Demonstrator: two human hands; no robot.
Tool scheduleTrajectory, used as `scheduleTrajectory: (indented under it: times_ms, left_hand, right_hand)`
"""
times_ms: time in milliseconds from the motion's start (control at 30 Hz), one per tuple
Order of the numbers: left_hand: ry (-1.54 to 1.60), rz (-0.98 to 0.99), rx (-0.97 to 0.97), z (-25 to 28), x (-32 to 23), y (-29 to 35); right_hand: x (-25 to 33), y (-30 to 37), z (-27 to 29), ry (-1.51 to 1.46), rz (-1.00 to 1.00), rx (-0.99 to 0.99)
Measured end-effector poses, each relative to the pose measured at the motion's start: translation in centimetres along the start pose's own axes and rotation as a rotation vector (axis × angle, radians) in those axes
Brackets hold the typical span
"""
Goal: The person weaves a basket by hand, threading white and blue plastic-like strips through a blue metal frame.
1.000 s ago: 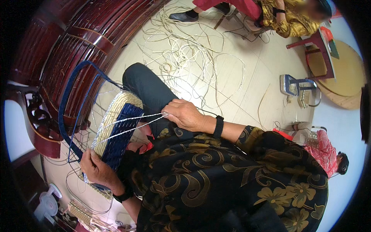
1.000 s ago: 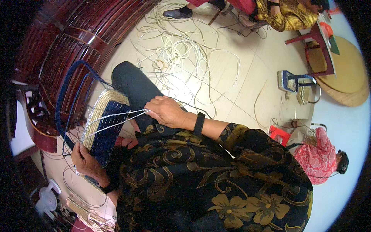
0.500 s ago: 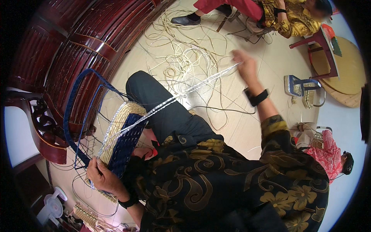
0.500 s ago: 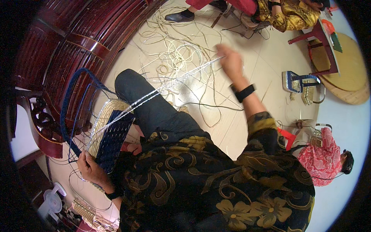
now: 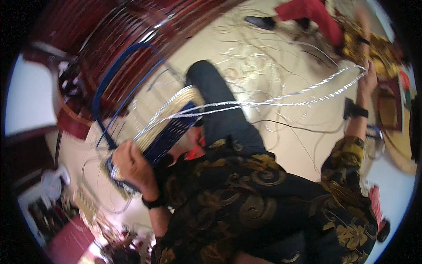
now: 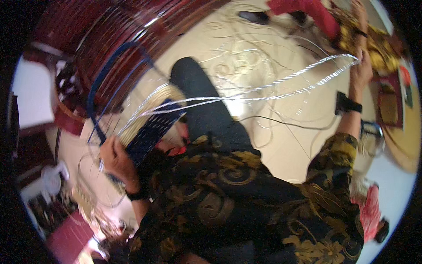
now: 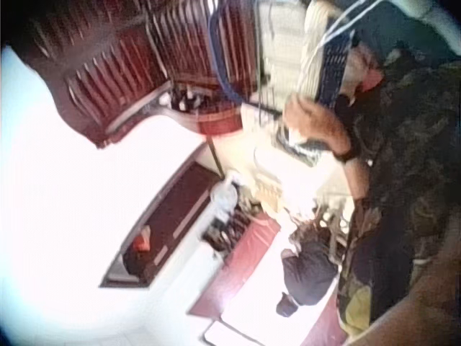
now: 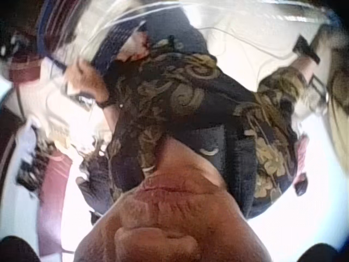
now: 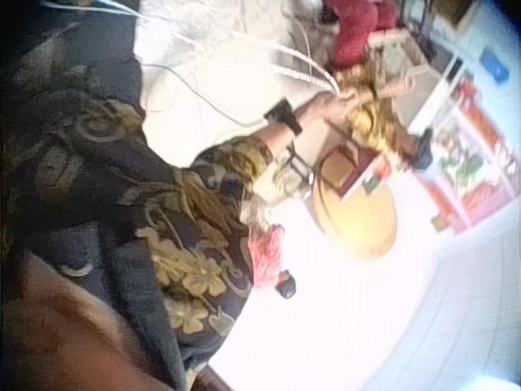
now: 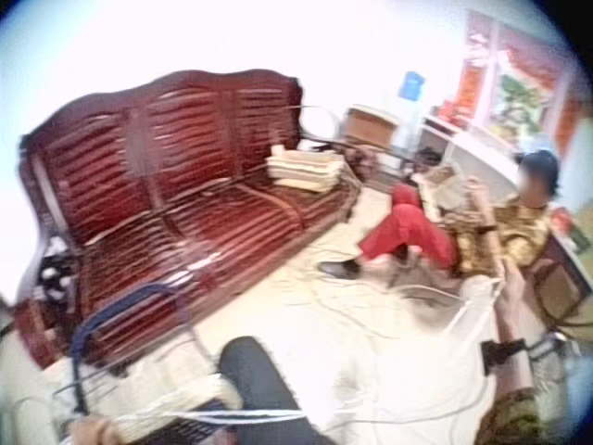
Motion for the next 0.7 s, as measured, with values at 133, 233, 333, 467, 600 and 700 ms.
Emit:
scheduleTrajectory:
  times_ms: [133,233,333,467,600,700]
  left_hand:
    - [0.044,0.009,0.012,-0.5,-1.7,-0.1]
    - [0.003,0.025,0.042,0.3,-1.9,-0.3]
    - [0.037,0.090,0.057,1.4,-2.1,-0.7]
    - [0.226,0.313,-0.033,5.3,-1.5,-1.9]
    - [0.394,0.343,-0.269,12.2,-1.2,-4.2]
    - [0.464,0.306,-0.295,16.7,-2.9,-5.1]
  right_hand:
    - [-1.1,3.8,-5.6,0.064,0.152,0.447]
    - [5.4,6.0,-7.0,0.007,0.351,0.653]
    - [15.2,7.4,-6.2,-0.104,0.517,0.754]
    - [26.7,8.6,-4.3,-0.634,0.337,0.856]
    - [35.9,9.9,0.3,-1.037,0.439,0.831]
    - [40.3,7.8,3.1,-1.500,0.765,0.953]
Point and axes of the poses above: each hand's wrist, its own y-axis away from the middle knuckle, its own z-axis out of the back of the hand, x = y × z, the point moved 6 cm from there along -y, towards the middle knuckle, and after that the axes turned 13 degrees about -x, right-handed, at the moved point
